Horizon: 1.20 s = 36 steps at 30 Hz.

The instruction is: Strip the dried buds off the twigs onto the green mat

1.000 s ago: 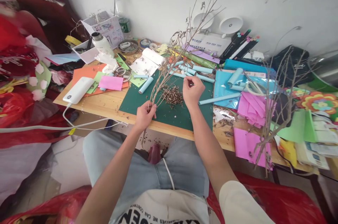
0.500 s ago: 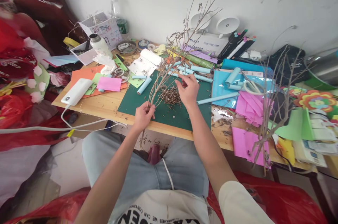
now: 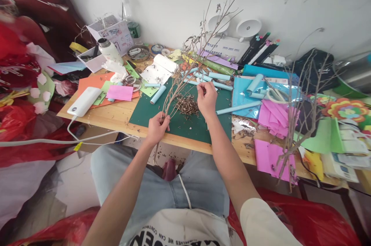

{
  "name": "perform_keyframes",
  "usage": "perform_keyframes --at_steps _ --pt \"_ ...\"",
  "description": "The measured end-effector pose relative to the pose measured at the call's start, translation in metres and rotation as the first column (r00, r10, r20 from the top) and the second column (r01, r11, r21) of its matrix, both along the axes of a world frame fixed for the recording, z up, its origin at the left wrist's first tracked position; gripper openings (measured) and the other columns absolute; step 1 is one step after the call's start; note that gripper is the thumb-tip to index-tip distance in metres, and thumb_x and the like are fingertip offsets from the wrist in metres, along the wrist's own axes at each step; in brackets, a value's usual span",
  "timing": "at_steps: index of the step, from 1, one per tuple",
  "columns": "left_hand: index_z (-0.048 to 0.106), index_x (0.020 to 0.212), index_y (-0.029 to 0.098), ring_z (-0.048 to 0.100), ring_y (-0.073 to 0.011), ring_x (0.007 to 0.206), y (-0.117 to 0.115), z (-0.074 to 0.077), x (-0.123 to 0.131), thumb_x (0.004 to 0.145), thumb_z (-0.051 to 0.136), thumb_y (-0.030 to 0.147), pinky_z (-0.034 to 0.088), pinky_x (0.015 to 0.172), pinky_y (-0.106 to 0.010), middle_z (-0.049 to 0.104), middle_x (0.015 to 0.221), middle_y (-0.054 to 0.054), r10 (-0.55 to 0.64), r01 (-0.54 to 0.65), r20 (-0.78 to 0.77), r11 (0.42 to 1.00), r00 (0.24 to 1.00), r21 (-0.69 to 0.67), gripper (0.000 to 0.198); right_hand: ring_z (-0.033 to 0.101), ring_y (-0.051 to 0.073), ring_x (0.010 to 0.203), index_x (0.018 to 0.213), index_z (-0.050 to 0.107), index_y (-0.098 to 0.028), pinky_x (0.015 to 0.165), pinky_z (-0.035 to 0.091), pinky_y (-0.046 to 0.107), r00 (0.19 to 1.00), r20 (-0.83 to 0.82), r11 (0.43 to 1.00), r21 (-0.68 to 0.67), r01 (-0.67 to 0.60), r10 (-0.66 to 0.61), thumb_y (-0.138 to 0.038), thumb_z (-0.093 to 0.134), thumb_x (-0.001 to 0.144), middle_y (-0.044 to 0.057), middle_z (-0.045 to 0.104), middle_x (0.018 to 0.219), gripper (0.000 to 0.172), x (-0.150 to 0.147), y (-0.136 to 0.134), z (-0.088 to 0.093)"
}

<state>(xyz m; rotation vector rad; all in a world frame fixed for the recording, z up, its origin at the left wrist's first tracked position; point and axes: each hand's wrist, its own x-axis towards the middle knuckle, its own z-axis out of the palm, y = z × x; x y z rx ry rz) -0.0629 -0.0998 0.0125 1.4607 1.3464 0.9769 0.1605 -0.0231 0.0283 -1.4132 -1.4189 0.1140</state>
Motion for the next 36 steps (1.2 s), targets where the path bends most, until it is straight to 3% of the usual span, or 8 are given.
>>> perform_keyframes --at_steps 5,15,19,23,26,29,32,36 --pt "0.049 0.069 0.022 0.043 -0.009 0.038 0.0 -0.001 0.0 0.086 0.056 0.045 0.032 0.045 -0.02 0.055 0.045 0.005 -0.002 0.002 0.0 1.0 1.0 -0.003 0.029 0.054 0.014 0.067 0.098 0.066 -0.019 0.063 0.047 0.028 0.994 -0.039 0.994 -0.002 -0.105 0.105 -0.031 0.055 0.091 0.005 0.057 0.088 0.018 -0.002 -0.003 0.002" --pt "0.049 0.069 0.022 0.045 -0.0096 0.04 0.001 -0.003 0.0 0.086 0.057 0.044 0.035 0.046 -0.02 0.055 0.044 0.005 0.021 -0.021 0.019 1.0 1.0 0.018 0.029 0.053 0.015 0.062 0.076 0.068 -0.019 0.063 0.044 0.029 0.999 -0.053 1.0 -0.001 -0.01 0.009 -0.03 0.055 0.088 0.003 0.061 0.074 0.021 0.0 -0.005 0.005" --pt "0.053 0.074 0.021 0.045 -0.0092 0.038 -0.001 -0.003 0.003 0.086 0.056 0.047 0.033 0.044 -0.02 0.057 0.047 0.005 0.052 -0.052 -0.002 0.999 0.999 0.007 0.028 0.057 0.016 0.064 0.081 0.072 -0.019 0.064 0.045 0.029 0.993 0.002 0.987 -0.106 -0.119 0.12 -0.032 0.054 0.089 0.004 0.067 0.076 0.023 0.003 -0.005 0.001" --pt "0.058 0.106 0.022 0.049 -0.0101 0.043 0.0 0.011 0.002 0.092 0.049 0.043 0.036 0.05 -0.021 0.065 0.058 0.004 0.097 -0.083 -0.127 0.99 0.987 0.11 0.027 0.06 0.017 0.069 0.078 0.072 -0.019 0.068 0.043 0.029 0.966 0.145 0.952 -0.25 -0.174 0.215 -0.033 0.047 0.093 0.005 0.068 0.073 0.032 0.001 -0.006 -0.002" --pt "0.043 0.134 0.022 0.061 -0.0131 0.056 0.003 0.028 -0.003 0.095 0.047 0.039 0.04 0.059 -0.023 0.072 0.076 0.0 0.163 -0.084 -0.305 0.963 0.938 0.256 0.042 0.058 0.017 0.066 0.068 0.068 -0.019 0.067 0.042 0.029 0.965 0.195 0.959 -0.255 -0.124 0.176 -0.036 0.05 0.092 0.005 0.065 0.067 0.035 -0.001 -0.008 0.0" --pt "0.031 0.144 0.021 0.068 -0.0193 0.069 0.007 0.039 -0.008 0.097 0.045 0.041 0.041 0.063 -0.026 0.074 0.087 -0.004 0.239 -0.087 -0.48 0.944 0.844 0.317 0.053 0.058 0.017 0.066 0.077 0.069 -0.019 0.067 0.043 0.029 0.985 0.101 0.975 -0.189 -0.12 0.141 -0.035 0.051 0.09 0.004 0.067 0.073 0.028 -0.005 -0.011 0.004" --pt "0.027 0.148 0.018 0.07 -0.0243 0.073 0.009 0.036 -0.007 0.096 0.044 0.051 0.042 0.064 -0.027 0.074 0.09 -0.007 0.218 -0.047 -0.606 0.957 0.765 0.285 0.064 0.059 0.016 0.066 0.082 0.07 -0.019 0.068 0.046 0.029 0.978 -0.091 0.965 -0.168 -0.201 0.188 -0.041 0.053 0.089 0.005 0.069 0.076 0.028 -0.013 -0.015 0.008" --pt "0.032 0.147 0.01 0.071 -0.0256 0.076 0.007 0.023 -0.001 0.1 0.027 0.052 0.041 0.063 -0.027 0.074 0.091 -0.013 0.169 0.035 -0.687 0.961 0.707 0.273 0.063 0.058 0.014 0.062 0.09 0.071 -0.019 0.061 0.046 0.026 0.843 -0.423 0.877 -0.191 -0.442 0.333 -0.051 0.061 0.084 0.002 0.068 0.074 0.034 -0.031 -0.022 0.014"
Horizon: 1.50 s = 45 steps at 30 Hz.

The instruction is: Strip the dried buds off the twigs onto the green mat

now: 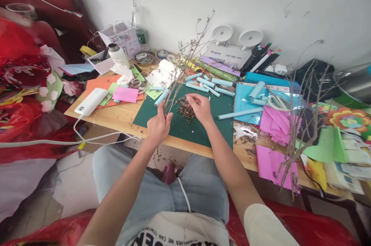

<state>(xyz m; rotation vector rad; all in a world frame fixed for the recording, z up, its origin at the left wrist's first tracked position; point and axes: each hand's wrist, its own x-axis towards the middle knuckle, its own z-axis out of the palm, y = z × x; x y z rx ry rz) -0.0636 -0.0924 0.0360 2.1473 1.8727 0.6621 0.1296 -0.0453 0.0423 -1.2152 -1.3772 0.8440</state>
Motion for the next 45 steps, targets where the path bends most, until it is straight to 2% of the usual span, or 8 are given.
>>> perform_keyframes --at_steps 6,12,17,21,28,33,37,45 --pt "0.037 0.146 0.01 0.071 -0.0251 0.08 -0.004 -0.008 0.007 0.101 0.023 0.045 0.04 0.062 -0.027 0.074 0.094 -0.016 -0.108 0.108 -0.002 0.993 0.994 0.042 0.059 0.054 0.009 0.054 0.085 0.067 -0.02 0.054 0.044 0.023 0.946 -0.283 0.985 -0.026 -0.173 0.158 -0.051 0.068 0.08 -0.001 0.063 0.07 0.031 -0.021 -0.005 0.001" --pt "0.042 0.143 0.013 0.063 -0.0206 0.067 0.0 -0.007 0.01 0.09 0.053 0.05 0.038 0.061 -0.026 0.066 0.072 -0.003 -0.013 0.018 0.257 1.0 0.966 -0.016 0.066 0.056 0.01 0.056 0.074 0.066 -0.019 0.056 0.045 0.024 0.938 -0.322 0.984 -0.076 -0.159 0.127 -0.043 0.071 0.077 -0.001 0.063 0.065 0.025 -0.016 0.0 -0.007" --pt "0.065 0.105 0.019 0.044 -0.0116 0.053 0.01 -0.007 0.008 0.078 0.069 0.05 0.031 0.054 -0.024 0.046 0.057 0.006 0.076 0.078 0.659 0.977 0.749 -0.201 0.041 0.058 0.012 0.059 0.098 0.07 -0.018 0.057 0.048 0.027 0.925 -0.372 0.979 -0.146 -0.142 0.079 -0.041 0.074 0.072 0.0 0.069 0.073 0.035 -0.014 0.002 -0.007" --pt "0.054 0.066 0.018 0.034 -0.0073 0.051 0.014 -0.008 0.006 0.072 0.076 0.043 0.026 0.052 -0.023 0.04 0.056 0.007 0.104 0.141 0.797 0.963 0.594 -0.231 0.034 0.059 0.013 0.055 0.113 0.063 -0.019 0.054 0.048 0.028 0.918 -0.394 0.972 -0.192 -0.137 0.052 -0.04 0.074 0.07 -0.002 0.068 0.068 0.049 -0.017 0.0 -0.007" --pt "0.047 0.07 0.018 0.059 -0.0098 0.063 0.019 -0.011 0.008 0.059 0.085 0.042 0.045 0.058 -0.022 0.065 0.079 -0.001 0.254 0.257 0.901 0.899 0.352 -0.354 0.046 0.057 0.009 0.053 0.096 0.054 -0.024 0.05 0.045 0.021 0.873 -0.486 0.973 -0.183 -0.142 0.036 -0.041 0.077 0.069 -0.004 0.067 0.068 0.039 -0.018 0.0 -0.006" --pt "0.046 0.071 0.018 0.059 -0.009 0.059 0.02 -0.017 0.01 0.061 0.085 0.038 0.045 0.055 -0.021 0.068 0.076 -0.002 0.236 0.27 0.907 0.901 0.349 -0.338 0.044 0.056 0.008 0.05 0.088 0.059 -0.022 0.047 0.044 0.018 0.822 -0.568 0.96 -0.248 -0.127 -0.038 -0.052 0.073 0.072 -0.003 0.066 0.067 0.037 -0.015 0.003 -0.006" --pt "0.044 0.07 0.019 0.057 -0.0084 0.056 0.02 -0.019 0.012 0.062 0.083 0.037 0.045 0.055 -0.022 0.067 0.074 -0.001 0.198 0.247 0.915 0.923 0.35 -0.294 0.044 0.057 0.006 0.052 0.073 0.062 -0.019 0.047 0.045 0.017 0.835 -0.544 0.944 -0.312 -0.109 -0.084 -0.048 0.078 0.067 -0.002 0.066 0.068 0.034 -0.011 0.006 -0.006" --pt "0.045 0.071 0.019 0.056 -0.0084 0.056 0.017 -0.024 0.013 0.068 0.079 0.036 0.045 0.059 -0.025 0.066 0.073 0.001 0.143 0.201 0.922 0.953 0.36 -0.226 0.038 0.062 0.008 0.056 0.07 0.071 -0.016 0.055 0.054 0.017 0.851 -0.523 0.914 -0.369 -0.167 -0.055 -0.04 0.085 0.061 0.002 0.069 0.067 0.03 -0.015 0.001 -0.007"
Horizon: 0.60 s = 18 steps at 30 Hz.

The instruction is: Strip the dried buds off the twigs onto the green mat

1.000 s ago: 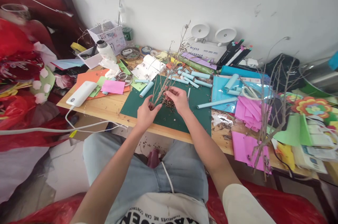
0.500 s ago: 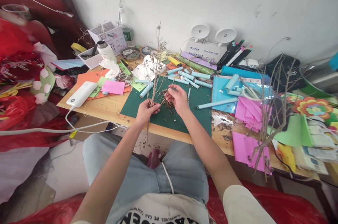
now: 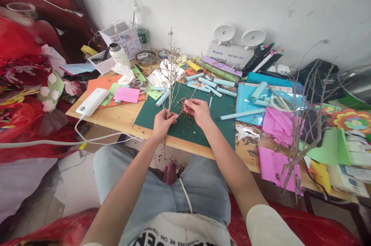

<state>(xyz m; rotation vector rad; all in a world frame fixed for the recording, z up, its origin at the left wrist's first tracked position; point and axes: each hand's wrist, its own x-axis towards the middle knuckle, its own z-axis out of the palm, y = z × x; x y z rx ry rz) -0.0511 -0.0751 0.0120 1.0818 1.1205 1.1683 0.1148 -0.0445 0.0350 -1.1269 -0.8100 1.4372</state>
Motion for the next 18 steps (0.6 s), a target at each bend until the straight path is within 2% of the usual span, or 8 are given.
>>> perform_keyframes --at_steps 5,7,8,10,13,18 --pt "0.043 0.071 0.02 0.055 -0.0083 0.056 -0.001 -0.002 -0.001 0.068 0.079 0.033 0.044 0.059 -0.025 0.066 0.072 0.001 0.008 -0.009 0.031 1.0 0.999 0.013 0.038 0.065 0.01 0.057 0.07 0.073 -0.013 0.057 0.057 0.019 0.985 0.026 0.983 -0.068 -0.169 0.172 -0.037 0.089 0.056 0.005 0.071 0.066 0.032 -0.001 -0.002 0.0" --pt "0.043 0.071 0.02 0.055 -0.0084 0.057 -0.001 -0.002 -0.001 0.068 0.079 0.034 0.044 0.059 -0.025 0.066 0.073 0.001 0.011 -0.011 0.022 1.0 1.0 0.016 0.038 0.065 0.011 0.056 0.072 0.073 -0.013 0.053 0.056 0.02 0.98 0.057 0.979 -0.085 -0.185 0.19 -0.036 0.089 0.057 0.005 0.071 0.067 0.032 0.002 -0.001 0.0" --pt "0.044 0.071 0.02 0.055 -0.0086 0.057 -0.001 -0.002 -0.001 0.068 0.079 0.035 0.045 0.06 -0.025 0.066 0.073 0.001 0.014 -0.014 0.01 1.0 1.0 0.016 0.039 0.064 0.011 0.054 0.074 0.074 -0.013 0.05 0.055 0.02 0.985 0.084 0.987 -0.076 -0.144 0.15 -0.036 0.088 0.058 0.005 0.071 0.068 0.031 0.004 0.001 0.0" --pt "0.043 0.072 0.02 0.055 -0.009 0.057 -0.001 -0.003 -0.001 0.068 0.078 0.038 0.046 0.061 -0.026 0.066 0.074 0.0 0.017 -0.017 -0.017 1.0 1.0 0.008 0.04 0.061 0.009 0.05 0.079 0.074 -0.015 0.043 0.049 0.019 0.991 0.134 1.0 -0.025 0.015 -0.011 -0.039 0.085 0.063 0.004 0.071 0.072 0.031 0.011 0.005 0.001" --pt "0.041 0.072 0.021 0.056 -0.0097 0.058 -0.001 -0.003 -0.002 0.067 0.079 0.039 0.046 0.061 -0.026 0.066 0.074 0.0 -0.023 0.023 -0.041 1.0 0.999 -0.002 0.042 0.055 0.005 0.045 0.083 0.072 -0.017 0.036 0.04 0.017 0.973 0.084 0.977 0.033 0.212 -0.214 -0.045 0.081 0.066 0.001 0.069 0.077 0.033 0.023 0.011 0.004" --pt "0.048 0.071 0.019 0.055 -0.0102 0.057 -0.003 0.0 -0.006 0.068 0.078 0.039 0.044 0.059 -0.026 0.068 0.074 -0.002 -0.121 0.123 -0.104 0.992 0.987 0.015 0.036 0.04 0.002 0.04 0.077 0.064 -0.018 0.032 0.024 0.017 0.954 -0.068 0.956 -0.005 0.292 -0.292 -0.049 0.079 0.066 -0.007 0.049 0.059 0.036 0.037 0.018 0.004"
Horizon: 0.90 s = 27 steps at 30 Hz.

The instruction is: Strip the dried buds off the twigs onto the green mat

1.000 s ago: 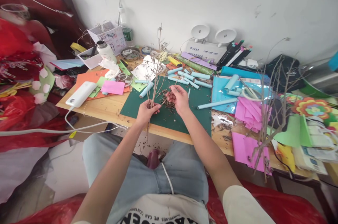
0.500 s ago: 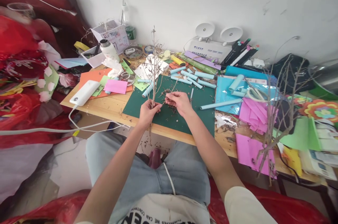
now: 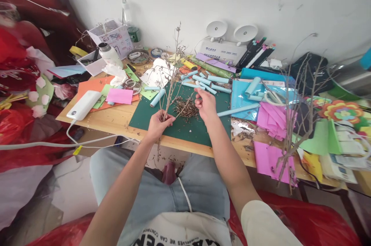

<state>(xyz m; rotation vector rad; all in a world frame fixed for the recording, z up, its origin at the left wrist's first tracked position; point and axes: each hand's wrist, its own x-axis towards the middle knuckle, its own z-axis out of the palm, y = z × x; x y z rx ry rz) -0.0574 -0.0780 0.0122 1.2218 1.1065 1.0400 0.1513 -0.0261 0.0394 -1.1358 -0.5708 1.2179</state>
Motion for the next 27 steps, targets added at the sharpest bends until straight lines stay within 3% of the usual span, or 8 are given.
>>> perform_keyframes --at_steps 4,11,18,27 --pt "0.046 0.069 0.019 0.055 -0.0099 0.057 0.0 0.001 -0.002 0.067 0.079 0.038 0.043 0.059 -0.026 0.068 0.073 -0.001 -0.007 0.008 0.025 1.0 1.0 -0.005 0.038 0.039 0.002 0.04 0.072 0.053 -0.02 0.032 0.022 0.017 0.997 -0.03 0.997 -0.039 0.071 -0.072 -0.048 0.079 0.066 -0.008 0.046 0.057 0.038 0.002 0.002 -0.004" --pt "0.05 0.07 0.019 0.055 -0.0102 0.057 -0.001 0.003 -0.002 0.067 0.079 0.036 0.044 0.058 -0.026 0.068 0.074 -0.003 -0.046 0.046 0.001 0.999 0.999 -0.006 0.033 0.035 0.001 0.041 0.075 0.062 -0.018 0.034 0.022 0.016 0.997 -0.077 1.0 0.019 0.016 -0.014 -0.042 0.079 0.067 -0.008 0.045 0.058 0.03 -0.001 -0.001 -0.002" --pt "0.045 0.067 0.02 0.056 -0.0104 0.057 0.0 0.004 -0.002 0.065 0.08 0.036 0.044 0.059 -0.026 0.069 0.072 -0.002 -0.053 0.052 -0.002 0.998 0.999 -0.031 0.039 0.04 0.001 0.044 0.073 0.064 -0.017 0.036 0.029 0.015 0.974 -0.164 0.986 -0.033 -0.161 0.154 -0.034 0.081 0.066 -0.006 0.051 0.06 0.025 0.0 -0.001 -0.002" --pt "0.047 0.068 0.019 0.056 -0.0102 0.056 -0.003 0.012 -0.022 0.066 0.081 0.033 0.045 0.058 -0.026 0.069 0.072 -0.002 -0.04 0.039 -0.013 0.998 0.999 -0.048 0.037 0.048 0.004 0.046 0.073 0.069 -0.017 0.041 0.036 0.017 0.992 0.107 0.996 0.051 -0.071 0.065 -0.041 0.08 0.066 -0.004 0.058 0.06 0.028 -0.001 -0.003 -0.003"
